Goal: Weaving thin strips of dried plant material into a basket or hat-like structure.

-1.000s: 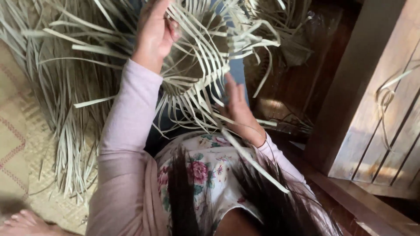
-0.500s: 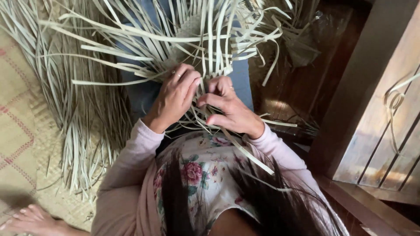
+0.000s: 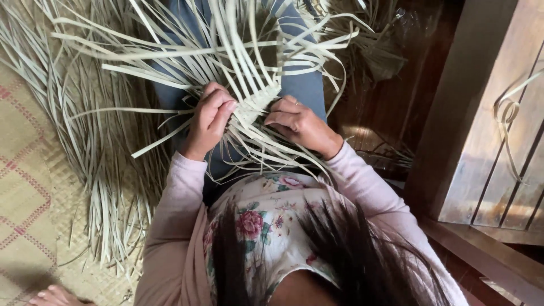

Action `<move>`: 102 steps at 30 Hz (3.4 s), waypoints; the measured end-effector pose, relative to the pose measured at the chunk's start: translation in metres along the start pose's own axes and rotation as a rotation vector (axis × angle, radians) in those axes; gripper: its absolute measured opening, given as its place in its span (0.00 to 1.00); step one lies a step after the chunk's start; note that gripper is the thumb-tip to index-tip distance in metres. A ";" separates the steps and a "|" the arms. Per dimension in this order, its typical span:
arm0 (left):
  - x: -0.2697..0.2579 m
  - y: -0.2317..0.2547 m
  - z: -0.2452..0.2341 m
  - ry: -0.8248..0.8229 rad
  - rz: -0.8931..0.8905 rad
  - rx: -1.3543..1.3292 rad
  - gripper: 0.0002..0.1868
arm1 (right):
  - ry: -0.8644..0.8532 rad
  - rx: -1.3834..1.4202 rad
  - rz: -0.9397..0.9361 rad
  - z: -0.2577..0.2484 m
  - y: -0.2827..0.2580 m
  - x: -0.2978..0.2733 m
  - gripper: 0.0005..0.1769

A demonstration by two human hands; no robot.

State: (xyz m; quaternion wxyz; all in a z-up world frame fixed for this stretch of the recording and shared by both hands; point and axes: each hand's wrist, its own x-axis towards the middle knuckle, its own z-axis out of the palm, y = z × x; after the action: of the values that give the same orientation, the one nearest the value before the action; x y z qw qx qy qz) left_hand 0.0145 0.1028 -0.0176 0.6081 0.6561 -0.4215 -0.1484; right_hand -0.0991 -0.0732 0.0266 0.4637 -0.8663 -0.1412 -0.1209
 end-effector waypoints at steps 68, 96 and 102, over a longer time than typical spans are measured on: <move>0.043 0.011 0.075 0.105 0.052 0.375 0.12 | 0.413 0.207 0.555 -0.026 -0.006 0.004 0.06; 0.029 0.076 0.030 0.055 0.403 0.769 0.20 | 0.210 0.096 0.188 -0.006 0.013 0.002 0.04; 0.046 0.051 0.034 0.026 0.450 0.845 0.04 | 0.484 0.160 0.456 -0.029 -0.021 -0.003 0.20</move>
State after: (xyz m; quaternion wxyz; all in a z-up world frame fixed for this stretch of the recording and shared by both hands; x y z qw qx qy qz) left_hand -0.0016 0.0511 0.0367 0.3105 0.7400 -0.5690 0.1795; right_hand -0.1116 -0.0869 0.0571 0.5655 -0.7825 0.1611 -0.2048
